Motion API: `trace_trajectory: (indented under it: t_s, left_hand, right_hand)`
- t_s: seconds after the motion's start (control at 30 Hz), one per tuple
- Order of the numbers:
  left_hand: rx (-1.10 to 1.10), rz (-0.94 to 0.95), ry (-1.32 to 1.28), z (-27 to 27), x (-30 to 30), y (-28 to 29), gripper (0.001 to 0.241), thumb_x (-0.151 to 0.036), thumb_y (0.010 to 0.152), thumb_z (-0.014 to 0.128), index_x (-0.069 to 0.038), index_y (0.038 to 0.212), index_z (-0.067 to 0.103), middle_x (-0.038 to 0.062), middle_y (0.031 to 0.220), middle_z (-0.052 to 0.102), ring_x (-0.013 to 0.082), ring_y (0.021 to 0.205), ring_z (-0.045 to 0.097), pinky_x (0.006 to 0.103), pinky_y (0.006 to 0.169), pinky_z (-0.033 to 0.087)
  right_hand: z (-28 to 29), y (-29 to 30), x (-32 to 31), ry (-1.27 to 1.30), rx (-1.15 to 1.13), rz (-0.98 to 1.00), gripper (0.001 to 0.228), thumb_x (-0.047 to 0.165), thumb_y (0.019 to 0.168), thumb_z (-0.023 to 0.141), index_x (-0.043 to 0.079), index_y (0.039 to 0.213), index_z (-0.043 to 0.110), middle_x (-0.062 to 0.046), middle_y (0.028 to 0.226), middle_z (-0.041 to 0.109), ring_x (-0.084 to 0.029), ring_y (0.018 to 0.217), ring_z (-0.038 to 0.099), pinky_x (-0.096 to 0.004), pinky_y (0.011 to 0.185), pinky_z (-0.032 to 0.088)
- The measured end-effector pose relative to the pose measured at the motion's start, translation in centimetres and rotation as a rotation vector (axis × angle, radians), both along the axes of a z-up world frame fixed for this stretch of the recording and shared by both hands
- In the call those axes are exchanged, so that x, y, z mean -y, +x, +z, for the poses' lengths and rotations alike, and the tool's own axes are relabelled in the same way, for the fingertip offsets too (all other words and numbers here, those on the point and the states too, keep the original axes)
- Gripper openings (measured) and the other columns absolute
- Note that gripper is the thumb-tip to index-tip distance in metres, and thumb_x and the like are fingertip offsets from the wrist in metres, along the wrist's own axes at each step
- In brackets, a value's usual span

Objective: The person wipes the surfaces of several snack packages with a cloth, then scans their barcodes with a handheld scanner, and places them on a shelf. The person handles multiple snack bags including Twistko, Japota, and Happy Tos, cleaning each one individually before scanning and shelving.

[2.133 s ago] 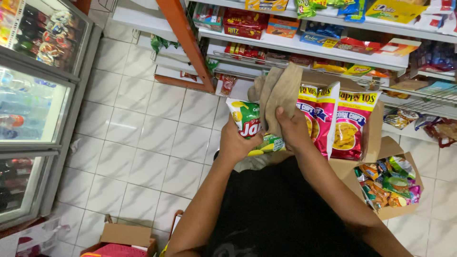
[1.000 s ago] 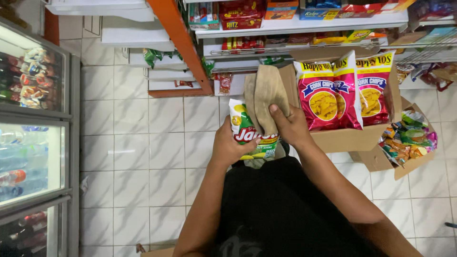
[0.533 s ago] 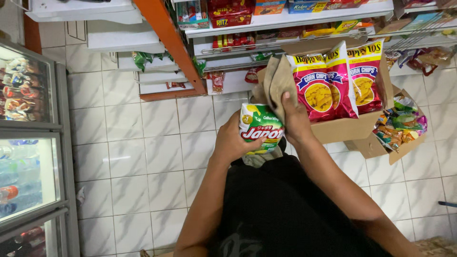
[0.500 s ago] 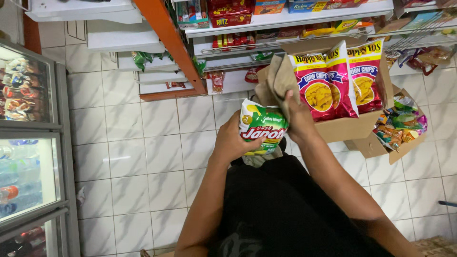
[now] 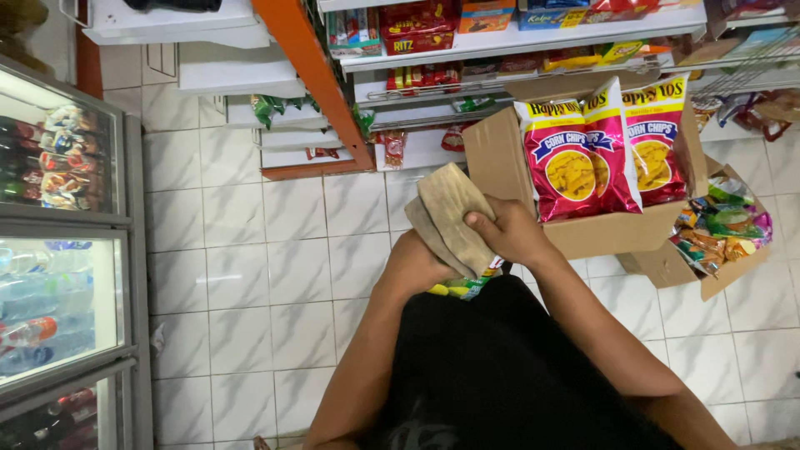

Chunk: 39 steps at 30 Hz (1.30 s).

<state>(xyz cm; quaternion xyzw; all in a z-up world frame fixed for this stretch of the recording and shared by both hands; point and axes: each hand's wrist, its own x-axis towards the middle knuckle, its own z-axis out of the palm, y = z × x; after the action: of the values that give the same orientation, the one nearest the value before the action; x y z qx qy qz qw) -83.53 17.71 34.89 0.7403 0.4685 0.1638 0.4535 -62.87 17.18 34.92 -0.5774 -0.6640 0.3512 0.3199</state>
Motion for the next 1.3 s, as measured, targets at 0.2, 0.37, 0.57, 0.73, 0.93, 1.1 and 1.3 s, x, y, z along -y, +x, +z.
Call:
trace_trajectory:
  t_s: [0.2,0.37,0.57,0.73,0.93,1.1,1.3]
  left_hand:
    - [0.078,0.11,0.105,-0.2,0.7,-0.5,0.067,-0.041,0.06,0.088,-0.007,0.113,0.066,0.015,0.103,0.076,0.0345,0.097,0.074,0.041,0.084,0.058]
    - [0.042,0.106,0.059,0.7,0.4,-0.6,0.079,-0.041,0.058,0.087,-0.004,0.124,0.062,0.018,0.105,0.075,0.0363,0.097,0.073,0.0426,0.086,0.058]
    - [0.012,0.102,-0.001,0.6,0.5,-0.1,0.095,-0.048,0.059,0.087,-0.003,0.135,0.052,0.019,0.105,0.074,0.0358,0.097,0.073,0.0427,0.086,0.057]
    - [0.033,0.113,0.002,-0.3,0.8,-0.4,0.085,-0.045,0.063,0.086,-0.006,0.131,0.053,0.017,0.106,0.075,0.0351,0.098,0.073,0.0433,0.085,0.057]
    - [0.048,0.091,-0.076,-2.0,1.1,-0.9,0.074,-0.041,0.064,0.087,-0.007,0.122,0.059,0.014,0.103,0.076,0.0313,0.096,0.075,0.0401,0.084,0.058]
    - [0.125,0.008,0.157,-2.3,1.1,0.4,0.053,-0.033,0.073,0.083,-0.008,0.118,0.068,0.012,0.11,0.075,0.0317,0.101,0.073,0.0399,0.083,0.056]
    - [0.046,0.011,0.036,-1.6,1.2,-0.3,0.047,-0.042,0.069,0.083,-0.012,0.104,0.075,0.011,0.1,0.078,0.0305,0.093,0.075,0.0401,0.082,0.059]
  right_hand:
    - [-0.8,-0.9,0.5,0.058,-0.011,-0.119,0.036,0.037,0.103,0.06,0.003,0.11,0.071,-0.018,0.08,0.072,-0.028,0.073,0.074,-0.04,0.067,0.055]
    - [-1.9,-1.6,0.9,0.024,-0.131,-0.274,0.045,0.042,0.107,0.054,0.001,0.104,0.072,-0.01,0.075,0.071,-0.015,0.071,0.066,-0.036,0.066,0.053]
    - [-4.5,-1.2,0.4,-0.115,-0.22,-0.496,0.062,0.047,0.112,0.051,-0.006,0.086,0.068,-0.01,0.071,0.062,-0.013,0.069,0.054,-0.035,0.062,0.047]
    - [-5.9,2.8,-1.9,-0.21,-0.759,-0.541,0.049,0.048,0.105,0.05,0.003,0.109,0.07,-0.004,0.098,0.073,-0.011,0.085,0.066,-0.028,0.075,0.055]
    - [-2.5,7.0,-0.4,-0.259,-0.481,-0.023,0.044,0.042,0.102,0.059,0.001,0.112,0.068,-0.012,0.096,0.073,-0.02,0.085,0.069,-0.034,0.077,0.055]
    - [-1.1,-0.2,0.6,-0.073,0.003,0.07,0.036,0.034,0.095,0.069,0.002,0.111,0.07,-0.018,0.086,0.074,-0.027,0.077,0.073,-0.037,0.073,0.055]
    - [-0.2,-2.4,0.2,-0.031,-0.033,-0.125,0.034,0.034,0.101,0.061,0.004,0.112,0.073,-0.018,0.084,0.074,-0.023,0.076,0.074,-0.037,0.071,0.055]
